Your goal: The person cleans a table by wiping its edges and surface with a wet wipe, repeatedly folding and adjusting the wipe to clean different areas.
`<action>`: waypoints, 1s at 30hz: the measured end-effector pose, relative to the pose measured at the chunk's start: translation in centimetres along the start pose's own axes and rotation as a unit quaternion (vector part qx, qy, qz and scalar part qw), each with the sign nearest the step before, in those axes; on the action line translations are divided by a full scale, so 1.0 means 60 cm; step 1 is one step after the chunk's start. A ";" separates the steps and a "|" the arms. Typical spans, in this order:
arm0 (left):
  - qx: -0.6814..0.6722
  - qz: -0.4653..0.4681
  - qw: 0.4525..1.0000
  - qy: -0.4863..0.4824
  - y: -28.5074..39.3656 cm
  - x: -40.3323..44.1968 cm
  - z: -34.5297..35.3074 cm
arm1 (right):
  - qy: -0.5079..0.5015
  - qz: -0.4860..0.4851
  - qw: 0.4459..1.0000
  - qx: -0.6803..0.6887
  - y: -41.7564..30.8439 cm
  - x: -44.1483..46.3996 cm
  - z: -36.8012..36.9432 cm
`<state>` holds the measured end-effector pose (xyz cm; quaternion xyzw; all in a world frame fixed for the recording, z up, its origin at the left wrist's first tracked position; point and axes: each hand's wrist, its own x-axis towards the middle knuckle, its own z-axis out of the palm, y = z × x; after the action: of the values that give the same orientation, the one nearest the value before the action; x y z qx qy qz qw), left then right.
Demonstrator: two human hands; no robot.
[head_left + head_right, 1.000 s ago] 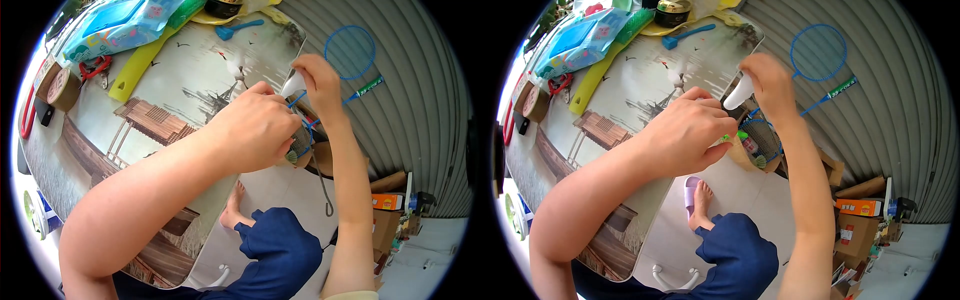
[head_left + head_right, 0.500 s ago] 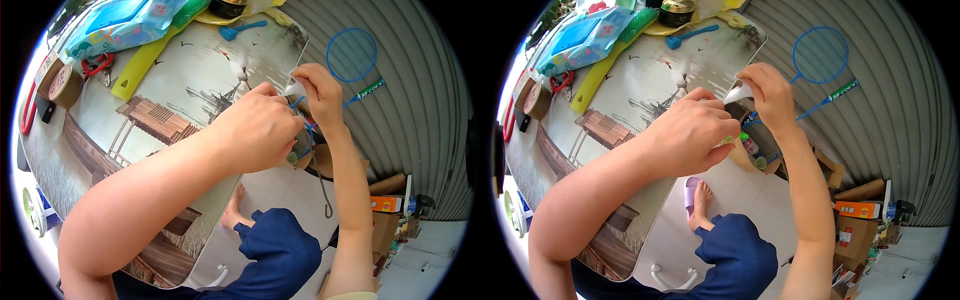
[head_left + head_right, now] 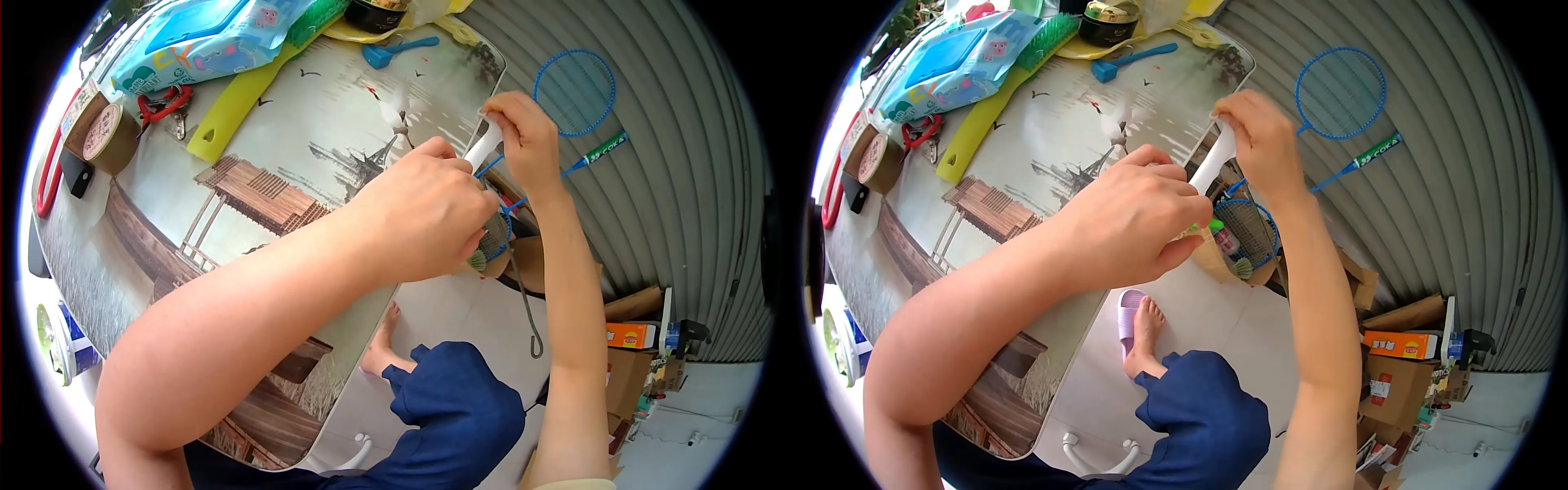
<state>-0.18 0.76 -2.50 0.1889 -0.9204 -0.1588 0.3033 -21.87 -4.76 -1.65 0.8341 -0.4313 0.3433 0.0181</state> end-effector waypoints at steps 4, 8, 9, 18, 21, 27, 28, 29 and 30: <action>-0.005 -0.002 1.000 -0.004 -0.001 0.000 0.001 | 0.001 0.006 1.000 -0.018 -0.012 -0.004 -0.001; -0.007 -0.001 1.000 -0.002 -0.003 -0.001 0.003 | -0.038 -0.010 0.999 0.022 -0.036 -0.010 -0.006; -0.006 -0.001 1.000 -0.004 -0.003 -0.001 0.004 | -0.047 -0.016 0.998 0.034 -0.035 -0.012 -0.009; -0.005 -0.001 1.000 0.004 -0.003 -0.001 0.004 | -0.004 -0.027 0.999 -0.036 -0.013 -0.014 -0.001; 0.001 -0.004 1.000 -0.010 -0.002 0.000 0.003 | -0.013 -0.041 0.999 0.006 -0.050 -0.031 -0.001; -0.003 0.001 1.000 -0.004 -0.001 0.000 0.001 | 0.009 -0.072 0.995 -0.064 0.016 -0.001 0.002; -0.004 -0.001 1.000 -0.007 0.000 0.001 0.000 | 0.006 -0.044 0.997 -0.067 0.021 0.003 0.000; -0.005 -0.004 1.000 -0.011 0.001 0.000 -0.001 | 0.006 -0.044 0.997 -0.068 0.020 0.002 -0.001; -0.006 -0.003 1.000 -0.011 0.000 0.000 -0.001 | 0.004 -0.030 0.998 -0.061 0.017 0.003 0.000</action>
<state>-0.14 0.74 -2.42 0.1879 -0.9222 -0.1667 0.2941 -22.54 -5.55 -1.84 0.8427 -0.4259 0.3193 0.0808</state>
